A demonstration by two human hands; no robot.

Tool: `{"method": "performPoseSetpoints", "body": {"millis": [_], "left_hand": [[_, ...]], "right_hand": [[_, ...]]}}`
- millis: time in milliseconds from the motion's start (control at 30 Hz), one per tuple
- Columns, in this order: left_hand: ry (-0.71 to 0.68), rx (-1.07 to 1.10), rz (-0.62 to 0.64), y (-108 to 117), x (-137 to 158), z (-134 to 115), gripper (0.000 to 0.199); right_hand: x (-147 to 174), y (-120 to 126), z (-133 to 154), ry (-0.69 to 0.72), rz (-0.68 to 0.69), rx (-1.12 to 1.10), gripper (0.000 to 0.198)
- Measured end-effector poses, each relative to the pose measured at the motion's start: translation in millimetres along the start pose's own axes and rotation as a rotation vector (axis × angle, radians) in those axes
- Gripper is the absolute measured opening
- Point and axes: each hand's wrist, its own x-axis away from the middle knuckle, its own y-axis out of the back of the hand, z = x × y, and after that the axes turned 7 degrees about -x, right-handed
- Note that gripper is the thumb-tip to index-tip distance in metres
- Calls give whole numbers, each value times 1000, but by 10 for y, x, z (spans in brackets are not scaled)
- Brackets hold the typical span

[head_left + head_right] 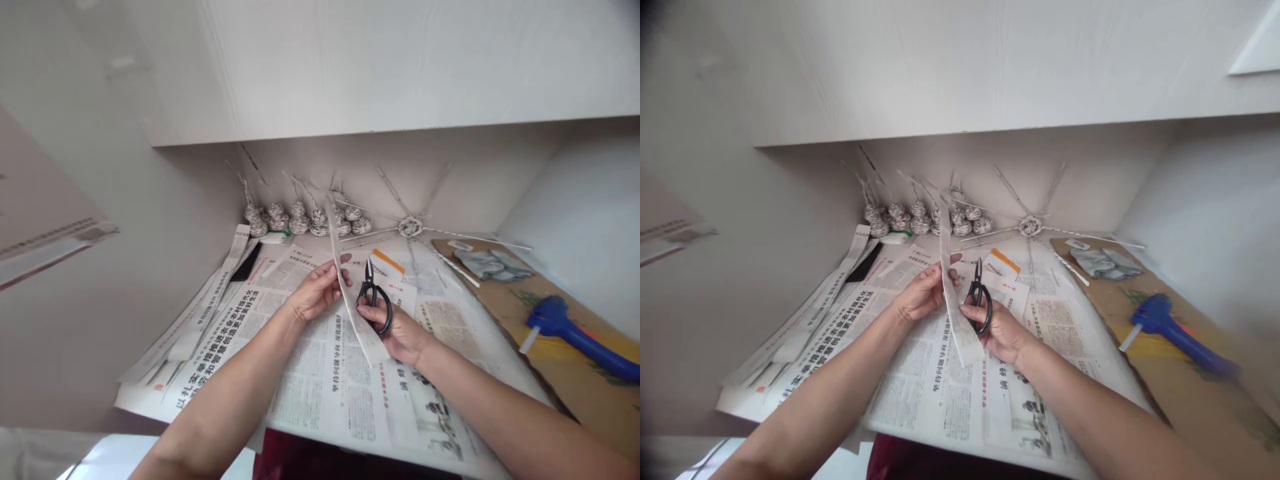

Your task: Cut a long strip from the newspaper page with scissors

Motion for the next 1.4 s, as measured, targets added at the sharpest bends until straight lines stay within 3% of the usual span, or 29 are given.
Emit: {"method": "performPoseSetpoints", "body": {"millis": [167,267,467,567,733,833,1033,1267,1400], "left_hand": [[-90,-76,-245,27,-64,-76,50],[-204,-130,-372,47,-98,-73,52],[-303,-265,-418,43,-87,-15,66],[-173,-318,-345,36,-59,19,52],[283,-346,-54,-1,20,76,42],[347,-352,33,-31,47,97,41],[231,-248,-136,-15,4,79,36],[11,-107,-318,47,-53,-124,21],[-12,-50,-430,75,-69,-203,10]], "right_hand": [[12,111,20,165,-94,229,38],[16,152,47,174,-104,347,38],[51,104,-19,143,-35,468,37],[49,55,-67,139,-73,383,39],[43,36,-51,94,-215,413,38],[45,50,-32,85,-223,427,38],[84,25,1,67,-132,386,43],[275,-39,-24,-6,191,368,43],[327,-61,-69,-59,235,414,42]]}}
